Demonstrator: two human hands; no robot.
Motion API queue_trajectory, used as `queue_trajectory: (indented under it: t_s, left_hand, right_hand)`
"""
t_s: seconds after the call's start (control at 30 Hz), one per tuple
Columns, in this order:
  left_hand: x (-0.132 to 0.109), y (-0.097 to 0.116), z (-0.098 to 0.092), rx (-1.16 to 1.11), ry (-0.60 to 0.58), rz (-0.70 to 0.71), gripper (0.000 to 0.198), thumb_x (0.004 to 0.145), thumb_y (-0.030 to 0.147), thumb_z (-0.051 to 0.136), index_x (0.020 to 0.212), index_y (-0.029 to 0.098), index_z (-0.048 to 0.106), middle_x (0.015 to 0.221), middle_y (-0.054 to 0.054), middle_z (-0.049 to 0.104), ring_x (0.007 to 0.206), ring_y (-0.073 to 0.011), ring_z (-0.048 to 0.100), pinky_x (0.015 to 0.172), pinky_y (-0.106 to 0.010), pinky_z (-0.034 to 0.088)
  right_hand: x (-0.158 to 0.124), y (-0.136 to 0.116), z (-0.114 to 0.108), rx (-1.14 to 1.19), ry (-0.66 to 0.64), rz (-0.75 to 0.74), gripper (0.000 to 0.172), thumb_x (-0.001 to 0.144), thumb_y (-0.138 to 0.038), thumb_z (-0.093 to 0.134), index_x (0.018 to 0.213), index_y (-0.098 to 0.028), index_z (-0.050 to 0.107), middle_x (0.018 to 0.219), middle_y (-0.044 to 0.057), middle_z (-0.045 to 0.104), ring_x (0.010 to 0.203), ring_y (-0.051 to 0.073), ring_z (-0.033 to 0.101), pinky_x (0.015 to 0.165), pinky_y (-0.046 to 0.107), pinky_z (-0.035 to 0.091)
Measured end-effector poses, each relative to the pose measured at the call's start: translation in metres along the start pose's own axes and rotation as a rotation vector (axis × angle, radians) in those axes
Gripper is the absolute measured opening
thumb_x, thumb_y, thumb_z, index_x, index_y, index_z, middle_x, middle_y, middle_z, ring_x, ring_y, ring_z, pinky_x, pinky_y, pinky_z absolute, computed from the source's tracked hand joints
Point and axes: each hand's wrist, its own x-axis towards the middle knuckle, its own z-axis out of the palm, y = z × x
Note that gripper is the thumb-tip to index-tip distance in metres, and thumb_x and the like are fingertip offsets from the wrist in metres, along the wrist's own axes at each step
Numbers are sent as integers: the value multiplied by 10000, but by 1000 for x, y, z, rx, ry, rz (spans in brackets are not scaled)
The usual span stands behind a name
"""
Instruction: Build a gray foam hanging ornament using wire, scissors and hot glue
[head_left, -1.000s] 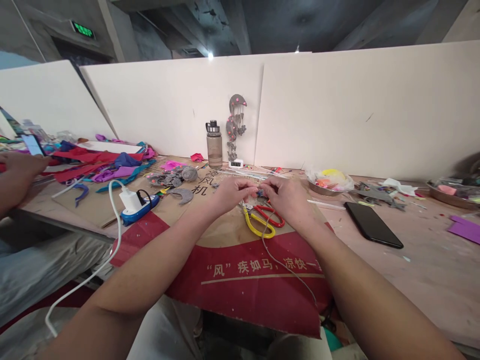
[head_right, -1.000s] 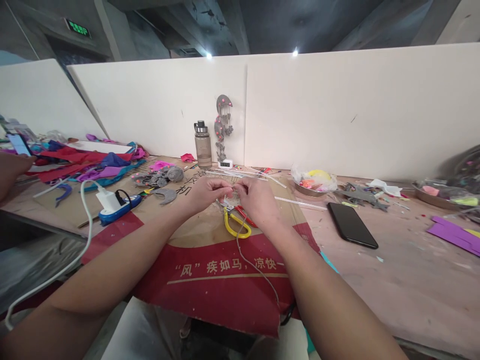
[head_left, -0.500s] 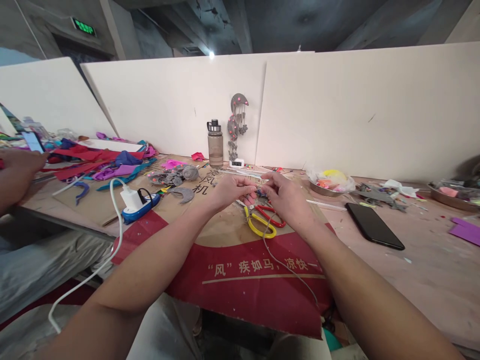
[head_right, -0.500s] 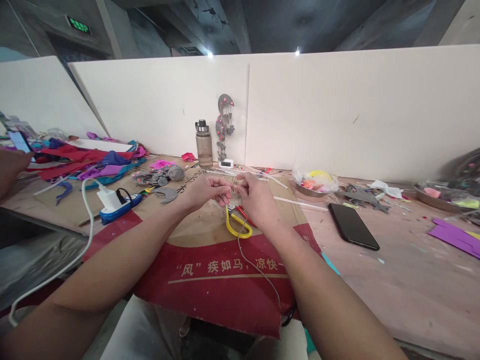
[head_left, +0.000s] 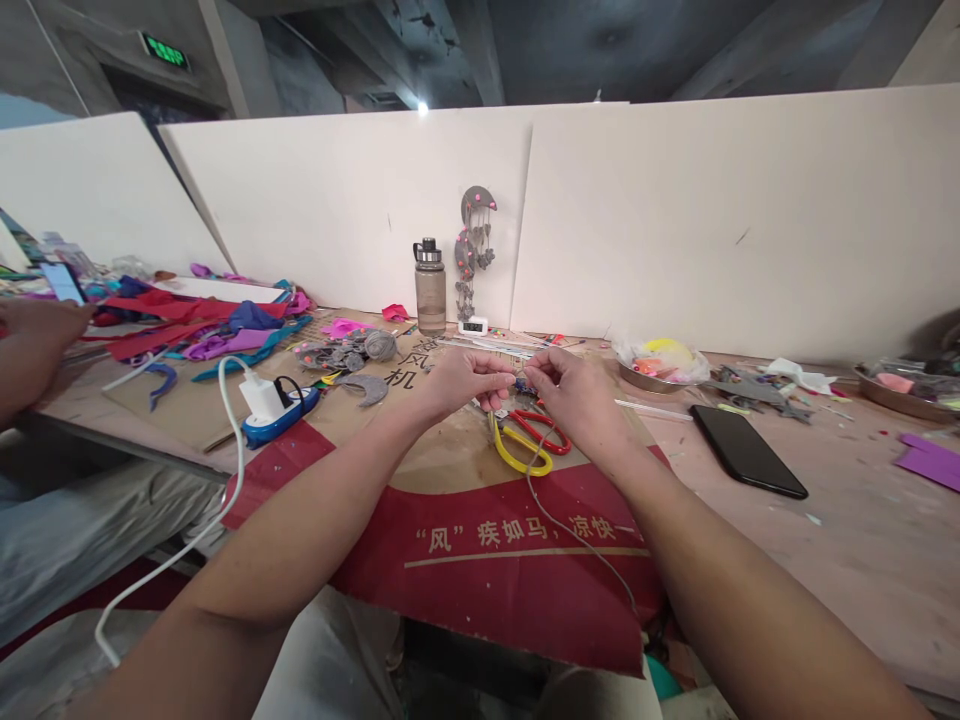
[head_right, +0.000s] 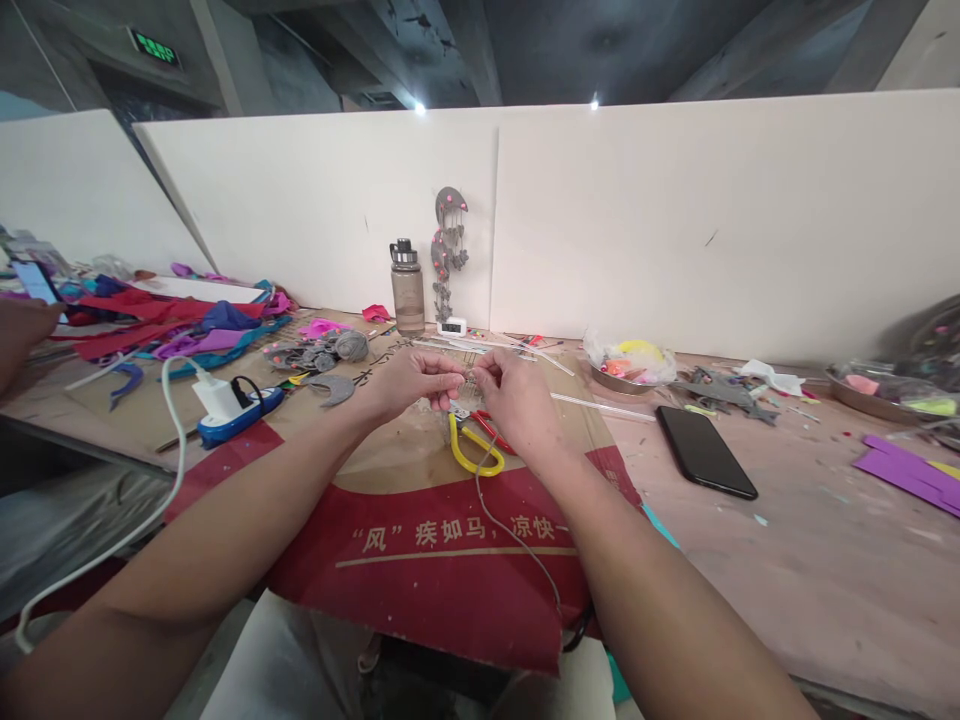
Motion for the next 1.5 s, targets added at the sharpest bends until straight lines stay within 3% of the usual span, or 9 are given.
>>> queue_trajectory:
  t_s: [0.13,0.23,0.47,0.67,0.83,1.0,1.2,1.37,1.5]
  left_hand:
    - [-1,1,2,31,-38,8,215,774,354,687,783,141,715,627,-41,651,508,-105,579,461,-214,443]
    - [-2,4,4,35,8,11,215,767,362,686,758,150,722,627,-38,643,523,-103,552,455,-213,405]
    - [1,8,2,-52,218,129,111,691,290,747,716,183,754,1060,-56,663,828,-126,545,636,-233,388]
    - [5,1,0,-297,166,106,144,697,308,758,741,170,753,1124,-51,666,747,-90,492,645,-234,353]
    - [6,-3,3,-419,133,94,176,702,319,769,802,174,759,1103,-62,693,805,-120,552,669,-241,400]
    - [1,4,6,-500,71,34,188,716,328,762,746,148,715,1193,-67,665,629,-77,556,504,-215,419]
    - [4,6,0,-599,132,-6,175,777,263,711,842,101,701,952,-95,720,470,-41,514,349,-155,371]
    - [8,9,-9,-751,327,-42,54,839,120,629,828,81,664,825,-74,707,703,-77,676,441,-59,451]
    - [10,11,-14,-798,447,-46,79,860,77,588,815,87,652,809,-46,700,691,-60,681,536,-62,517]
  right_hand:
    - [-1,-3,1,62,-24,18,123,852,-239,514,793,-180,605,697,5,626,614,121,505,586,241,345]
    - [-1,-3,3,134,-39,42,126,852,-263,521,805,-182,605,723,10,635,641,126,518,600,242,362]
    - [2,2,11,363,-95,181,177,850,-329,512,759,-192,579,646,-14,588,521,102,446,541,239,352]
    - [-1,-2,15,396,-143,208,240,832,-365,533,811,-167,667,600,-33,539,517,93,402,547,242,342]
    - [-4,-3,24,554,-220,249,272,824,-415,556,866,-171,670,564,-47,492,484,79,361,506,232,309]
    - [-8,-3,36,770,-360,323,301,830,-493,568,808,-195,601,462,-74,373,399,65,274,406,213,186]
    - [-13,-5,44,992,-477,399,269,810,-440,617,852,-174,605,622,-46,490,405,33,253,376,191,155]
    - [-14,-2,45,1107,-498,466,287,775,-419,668,866,-147,652,624,-69,402,433,14,206,396,176,140]
    - [-13,1,46,1177,-464,474,346,677,-436,763,806,-136,649,630,-66,405,462,12,244,409,170,157]
